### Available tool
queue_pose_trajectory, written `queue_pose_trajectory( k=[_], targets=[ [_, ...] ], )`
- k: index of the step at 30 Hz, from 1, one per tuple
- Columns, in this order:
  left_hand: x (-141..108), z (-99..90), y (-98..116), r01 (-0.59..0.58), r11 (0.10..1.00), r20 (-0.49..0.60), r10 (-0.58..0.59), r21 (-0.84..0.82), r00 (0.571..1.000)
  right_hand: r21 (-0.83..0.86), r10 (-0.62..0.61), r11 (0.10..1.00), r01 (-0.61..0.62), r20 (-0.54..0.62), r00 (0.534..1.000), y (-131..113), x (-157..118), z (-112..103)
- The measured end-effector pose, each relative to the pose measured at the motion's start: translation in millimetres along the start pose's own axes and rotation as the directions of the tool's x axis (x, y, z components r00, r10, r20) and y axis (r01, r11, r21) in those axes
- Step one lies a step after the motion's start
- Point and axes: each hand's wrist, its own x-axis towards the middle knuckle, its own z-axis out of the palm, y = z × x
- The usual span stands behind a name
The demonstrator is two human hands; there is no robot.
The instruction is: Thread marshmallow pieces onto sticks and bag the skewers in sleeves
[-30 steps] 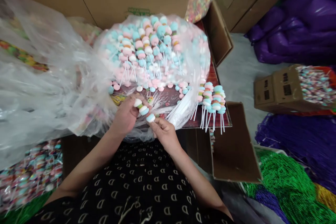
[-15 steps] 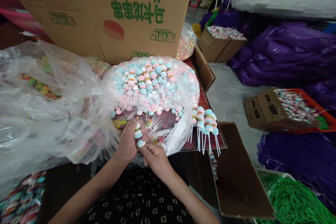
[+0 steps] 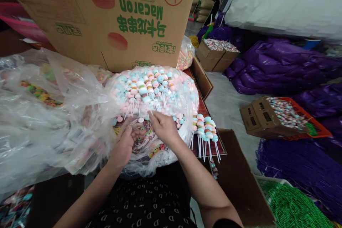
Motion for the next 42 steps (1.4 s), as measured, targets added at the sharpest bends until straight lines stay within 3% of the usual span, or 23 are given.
queue_pose_trajectory(
  k=[2, 5, 8, 11, 15, 18, 21, 25, 29, 32, 35, 42],
  targets=[
    [-2.0, -4.9, -5.6, 0.033, 0.998, -0.020, -0.032, 0.062, 0.999, -0.235, -0.037, 0.972, 0.030, -0.026, 0.999, -11.4, 40.0, -4.9],
    [-3.3, -12.0, -10.7, 0.045, 0.989, -0.042, -0.039, 0.137, 0.998, -0.544, 0.003, 0.839, -0.011, -0.016, 1.000, -27.2, 89.4, 3.5],
    [-3.2, -18.5, -13.3, 0.071, 0.976, -0.092, -0.053, 0.205, 0.994, -0.644, 0.105, 0.764, -0.028, 0.081, 0.991, -38.9, 112.6, 19.2],
    [-0.2, -23.3, -14.9, 0.071, 0.969, -0.111, -0.045, 0.236, 0.993, -0.657, 0.094, 0.754, -0.008, 0.096, 0.991, -43.4, 113.6, 28.0],
    [3.9, -23.9, -15.1, 0.060, 0.970, -0.095, -0.039, 0.237, 0.995, -0.612, 0.036, 0.791, -0.002, 0.043, 0.998, -41.9, 95.8, 17.9],
    [5.0, -21.5, -15.2, 0.073, 0.973, -0.103, -0.051, 0.218, 0.993, -0.507, -0.091, 0.860, 0.062, -0.032, 0.995, -32.7, 71.5, 3.0],
    [5.9, -20.5, -17.0, 0.077, 0.969, -0.110, -0.052, 0.235, 0.993, -0.305, -0.192, 0.939, 0.157, -0.088, 0.978, -10.4, 39.0, -2.8],
    [6.6, -26.1, -24.8, 0.128, 0.942, -0.109, -0.099, 0.309, 0.989, -0.119, -0.147, 0.984, 0.135, -0.102, 0.984, 30.4, -8.2, 9.9],
    [7.0, -37.8, -35.3, 0.168, 0.928, -0.100, -0.142, 0.333, 0.985, -0.148, -0.158, 0.978, 0.144, -0.089, 0.983, 67.3, -41.9, 27.1],
    [7.2, -43.0, -38.0, 0.191, 0.903, -0.097, -0.167, 0.384, 0.981, -0.234, -0.218, 0.956, 0.175, -0.172, 0.961, 91.5, -53.4, 32.3],
    [2.7, -41.4, -33.0, 0.130, 0.853, -0.076, -0.106, 0.505, 0.991, -0.273, -0.276, 0.939, 0.210, -0.230, 0.933, 107.4, -60.9, 29.0],
    [-2.3, -31.6, -29.7, 0.006, 0.798, 0.107, -0.088, 0.603, 0.990, -0.203, -0.148, 0.974, 0.101, -0.235, 0.961, 121.0, -62.6, 12.8]
  ],
)
